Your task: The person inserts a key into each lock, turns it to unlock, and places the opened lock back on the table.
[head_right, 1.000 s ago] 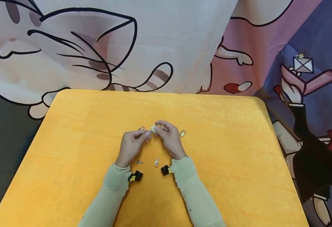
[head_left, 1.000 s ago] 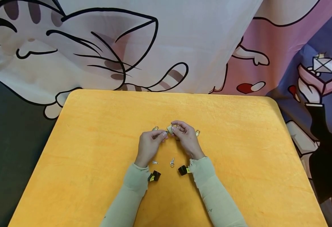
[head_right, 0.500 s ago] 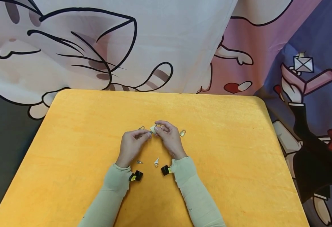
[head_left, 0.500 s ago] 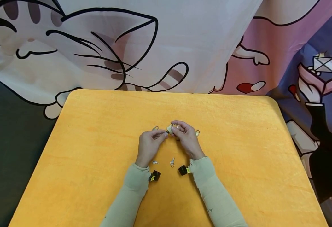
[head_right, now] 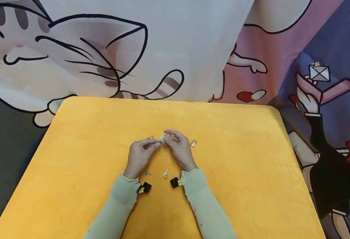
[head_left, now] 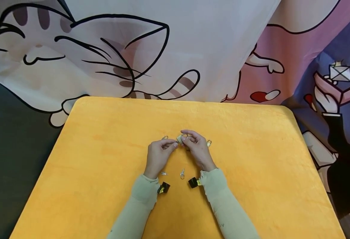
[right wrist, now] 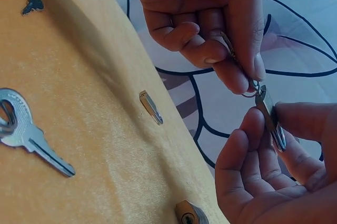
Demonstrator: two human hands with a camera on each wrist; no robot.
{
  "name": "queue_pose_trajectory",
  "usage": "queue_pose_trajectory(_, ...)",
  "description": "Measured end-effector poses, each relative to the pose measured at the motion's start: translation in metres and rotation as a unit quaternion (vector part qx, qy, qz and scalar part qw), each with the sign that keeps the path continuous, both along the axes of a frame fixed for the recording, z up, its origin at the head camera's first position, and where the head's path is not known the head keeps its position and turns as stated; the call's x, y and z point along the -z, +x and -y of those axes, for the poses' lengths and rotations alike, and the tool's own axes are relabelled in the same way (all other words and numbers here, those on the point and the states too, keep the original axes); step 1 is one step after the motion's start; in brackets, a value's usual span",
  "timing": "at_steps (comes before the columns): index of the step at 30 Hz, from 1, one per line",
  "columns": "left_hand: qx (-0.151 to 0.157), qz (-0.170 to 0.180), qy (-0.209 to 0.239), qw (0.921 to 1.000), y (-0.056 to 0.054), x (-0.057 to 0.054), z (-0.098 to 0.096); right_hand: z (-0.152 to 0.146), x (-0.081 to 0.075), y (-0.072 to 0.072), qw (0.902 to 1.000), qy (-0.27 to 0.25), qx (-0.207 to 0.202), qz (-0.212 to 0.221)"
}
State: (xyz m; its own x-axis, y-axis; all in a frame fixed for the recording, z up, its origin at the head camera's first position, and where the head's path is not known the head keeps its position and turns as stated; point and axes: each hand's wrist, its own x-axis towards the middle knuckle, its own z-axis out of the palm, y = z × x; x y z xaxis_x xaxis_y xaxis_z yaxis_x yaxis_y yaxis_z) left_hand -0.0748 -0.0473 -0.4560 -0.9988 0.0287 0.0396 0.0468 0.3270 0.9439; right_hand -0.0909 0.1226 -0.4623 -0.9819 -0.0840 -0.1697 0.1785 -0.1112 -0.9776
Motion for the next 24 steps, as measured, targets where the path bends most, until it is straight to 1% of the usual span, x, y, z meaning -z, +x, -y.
queue_pose_trajectory(9, -0.006, -0.007, -0.015, 0.9998, 0.005, 0.001, -0.002, -0.002, 0.002, 0.007, 0.9999, 0.003, -0.010, -0.009)
queue_pose_trajectory(14, -0.012, -0.008, -0.018, 0.9997, 0.010, 0.003, -0.001, -0.001, 0.005, 0.012, 0.9999, -0.002, -0.014, -0.002)
queue_pose_trajectory(20, -0.016, -0.022, -0.031, 0.9992, 0.011, 0.001, -0.002, 0.001, 0.004, 0.012, 0.9999, -0.012, -0.003, 0.000)
queue_pose_trajectory(24, -0.015, -0.028, -0.038, 0.9987, 0.010, -0.001, -0.004, 0.001, 0.001, 0.011, 0.9995, -0.026, 0.011, 0.013)
